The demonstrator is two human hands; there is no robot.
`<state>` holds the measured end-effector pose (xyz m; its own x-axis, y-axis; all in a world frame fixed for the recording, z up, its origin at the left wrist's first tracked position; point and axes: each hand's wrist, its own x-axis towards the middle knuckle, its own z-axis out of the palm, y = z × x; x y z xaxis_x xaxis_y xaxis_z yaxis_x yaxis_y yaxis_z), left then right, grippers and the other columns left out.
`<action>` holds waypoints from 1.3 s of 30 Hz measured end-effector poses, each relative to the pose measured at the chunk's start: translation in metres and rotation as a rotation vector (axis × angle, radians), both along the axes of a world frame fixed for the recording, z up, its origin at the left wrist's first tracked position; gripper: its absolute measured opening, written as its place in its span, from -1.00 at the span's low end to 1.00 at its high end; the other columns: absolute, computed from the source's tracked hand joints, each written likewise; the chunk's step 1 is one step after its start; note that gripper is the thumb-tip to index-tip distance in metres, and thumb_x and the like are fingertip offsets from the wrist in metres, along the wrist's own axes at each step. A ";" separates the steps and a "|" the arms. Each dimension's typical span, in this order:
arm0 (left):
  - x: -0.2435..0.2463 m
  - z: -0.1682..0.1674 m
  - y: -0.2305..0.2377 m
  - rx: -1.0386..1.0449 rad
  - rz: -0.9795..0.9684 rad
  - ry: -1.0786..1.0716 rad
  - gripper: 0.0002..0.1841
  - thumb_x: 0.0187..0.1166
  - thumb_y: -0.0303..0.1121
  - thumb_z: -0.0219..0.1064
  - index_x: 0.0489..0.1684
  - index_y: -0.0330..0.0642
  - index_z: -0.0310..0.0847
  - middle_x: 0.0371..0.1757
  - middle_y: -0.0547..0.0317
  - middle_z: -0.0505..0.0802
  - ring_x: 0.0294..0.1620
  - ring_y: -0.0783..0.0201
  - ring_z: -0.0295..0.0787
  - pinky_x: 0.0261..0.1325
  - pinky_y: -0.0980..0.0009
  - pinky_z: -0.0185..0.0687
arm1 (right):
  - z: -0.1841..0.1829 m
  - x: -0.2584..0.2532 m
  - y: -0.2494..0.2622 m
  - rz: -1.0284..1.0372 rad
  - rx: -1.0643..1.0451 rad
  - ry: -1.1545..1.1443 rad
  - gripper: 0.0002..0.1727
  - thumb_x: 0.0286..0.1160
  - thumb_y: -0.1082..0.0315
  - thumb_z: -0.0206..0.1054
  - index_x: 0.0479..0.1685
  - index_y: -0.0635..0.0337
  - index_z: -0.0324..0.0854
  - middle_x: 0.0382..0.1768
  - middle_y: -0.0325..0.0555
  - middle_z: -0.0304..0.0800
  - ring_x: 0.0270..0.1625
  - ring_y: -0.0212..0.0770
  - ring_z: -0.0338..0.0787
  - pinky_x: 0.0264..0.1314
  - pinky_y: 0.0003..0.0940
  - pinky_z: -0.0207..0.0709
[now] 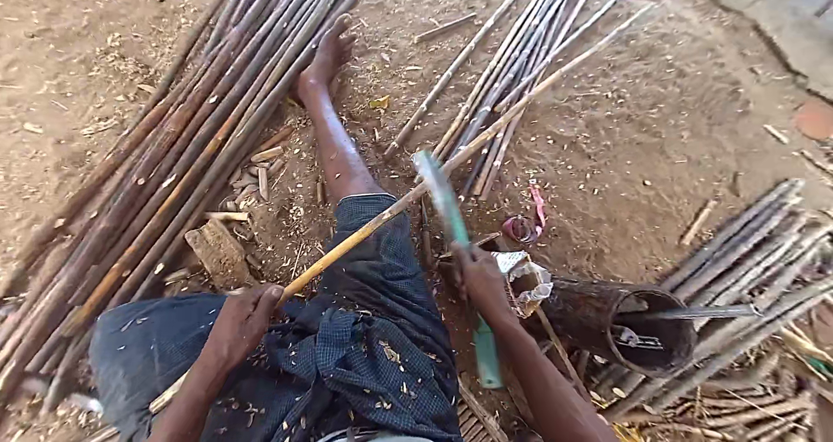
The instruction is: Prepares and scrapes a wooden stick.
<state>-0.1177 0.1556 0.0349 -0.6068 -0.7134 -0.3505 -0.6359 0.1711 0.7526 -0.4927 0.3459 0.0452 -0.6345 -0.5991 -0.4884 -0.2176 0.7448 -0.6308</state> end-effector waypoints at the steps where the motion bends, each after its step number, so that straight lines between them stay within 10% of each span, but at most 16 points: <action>1: -0.002 0.000 0.006 -0.091 0.003 -0.048 -0.60 0.75 0.04 0.09 -0.15 0.04 0.80 -0.47 0.36 0.79 -0.55 0.35 0.66 -0.42 0.18 0.63 | 0.001 -0.001 0.002 -0.018 -0.008 0.002 -0.28 0.69 -0.40 0.02 -0.19 0.16 0.59 -0.67 -0.05 0.51 -0.71 -0.07 0.52 -0.65 -0.03 0.50; 5: -0.005 0.006 0.022 -0.258 0.060 -0.073 -0.51 0.56 0.21 0.23 0.08 0.02 0.76 -0.39 0.31 0.80 -0.52 0.31 0.67 -0.41 0.10 0.65 | 0.030 0.029 -0.008 0.439 0.188 0.003 -0.46 0.68 -0.26 0.19 -0.18 0.05 0.73 -0.42 -0.02 0.73 -0.32 0.03 0.77 -0.24 0.19 0.63; 9: 0.005 -0.002 0.019 0.038 0.175 0.134 -0.16 0.61 0.46 -0.23 0.43 -0.09 0.49 -0.17 0.23 0.85 -0.37 0.29 0.77 -0.36 0.18 0.75 | 0.014 -0.004 -0.002 0.050 0.035 0.027 -0.26 0.69 -0.40 0.02 -0.04 0.19 0.62 -0.59 0.02 0.56 -0.65 -0.02 0.57 -0.60 0.04 0.55; 13: 0.006 0.002 0.019 0.201 0.241 0.299 0.24 0.22 0.80 -0.32 0.54 -0.22 0.34 0.01 0.13 0.86 -0.18 0.24 0.82 -0.26 0.22 0.78 | 0.032 0.031 -0.009 0.533 0.142 0.092 -0.48 0.69 -0.19 0.23 -0.24 0.12 0.74 -0.47 0.02 0.72 -0.36 0.09 0.76 -0.28 0.25 0.60; 17: 0.004 0.011 0.004 0.432 0.221 0.317 0.30 0.12 0.84 -0.43 0.49 -0.20 0.38 -0.15 0.13 0.88 -0.48 0.32 0.75 -0.55 0.44 0.64 | 0.000 -0.008 -0.011 0.015 -0.030 0.035 -0.40 0.78 -0.24 0.04 -0.13 0.21 0.54 -0.62 -0.13 0.46 -0.68 -0.17 0.51 -0.62 -0.08 0.55; 21: 0.006 0.007 -0.007 0.503 0.213 0.238 0.26 0.12 0.84 -0.36 0.46 -0.14 0.40 -0.24 0.06 0.89 -0.59 0.28 0.72 -0.66 0.43 0.57 | 0.008 0.023 0.000 0.355 0.077 0.126 -0.49 0.74 -0.12 0.19 -0.20 0.18 0.72 -0.50 0.04 0.72 -0.40 0.10 0.77 -0.30 0.24 0.63; 24: 0.001 0.000 -0.012 0.414 0.158 0.205 0.04 0.30 0.73 -0.17 0.19 -0.12 0.57 -0.32 0.10 0.88 -0.65 0.30 0.68 -0.70 0.46 0.52 | 0.008 0.000 -0.004 0.093 0.055 0.036 -0.35 0.74 -0.27 0.09 -0.15 0.23 0.65 -0.55 0.05 0.62 -0.56 0.04 0.64 -0.48 0.13 0.57; 27: 0.000 0.002 -0.012 0.306 0.108 0.101 -0.43 0.53 0.30 0.21 -0.10 -0.10 0.64 -0.41 0.17 0.85 -0.66 0.28 0.66 -0.63 0.39 0.56 | 0.008 0.007 -0.005 0.072 0.017 0.041 -0.38 0.74 -0.26 0.10 -0.14 0.20 0.65 -0.56 0.00 0.63 -0.56 -0.01 0.66 -0.47 0.10 0.60; 31: 0.001 0.002 -0.012 0.237 0.088 -0.006 -0.67 0.36 -0.09 0.63 -0.20 -0.09 0.69 -0.50 0.16 0.81 -0.64 0.22 0.67 -0.55 0.23 0.64 | 0.008 0.001 -0.002 0.139 0.046 -0.020 -0.43 0.72 -0.22 0.17 -0.20 0.15 0.70 -0.57 -0.01 0.61 -0.54 -0.01 0.61 -0.44 0.09 0.52; 33: -0.002 -0.001 -0.012 0.249 0.099 -0.029 -0.70 0.35 -0.11 0.65 -0.23 -0.05 0.70 -0.49 0.18 0.82 -0.61 0.22 0.70 -0.51 0.22 0.67 | 0.002 0.000 -0.002 0.008 -0.007 -0.063 -0.38 0.76 -0.29 0.03 -0.16 0.15 0.58 -0.66 -0.10 0.48 -0.71 -0.13 0.50 -0.67 -0.11 0.49; 37: -0.002 -0.001 -0.012 0.315 0.119 0.045 -0.76 0.45 -0.20 0.58 -0.25 -0.13 0.70 -0.51 0.07 0.84 -0.69 0.19 0.67 -0.62 0.30 0.60 | 0.016 0.023 -0.002 0.367 0.153 0.039 -0.44 0.74 -0.23 0.13 -0.18 0.11 0.71 -0.49 0.00 0.69 -0.39 0.04 0.76 -0.29 0.17 0.62; 39: -0.002 0.000 -0.015 0.316 0.111 0.080 -0.77 0.46 -0.20 0.58 -0.28 -0.15 0.71 -0.53 0.05 0.83 -0.74 0.18 0.64 -0.69 0.31 0.58 | 0.015 0.008 -0.001 0.109 0.070 -0.007 -0.36 0.72 -0.29 0.09 -0.17 0.17 0.67 -0.60 0.00 0.57 -0.59 -0.01 0.59 -0.53 0.06 0.50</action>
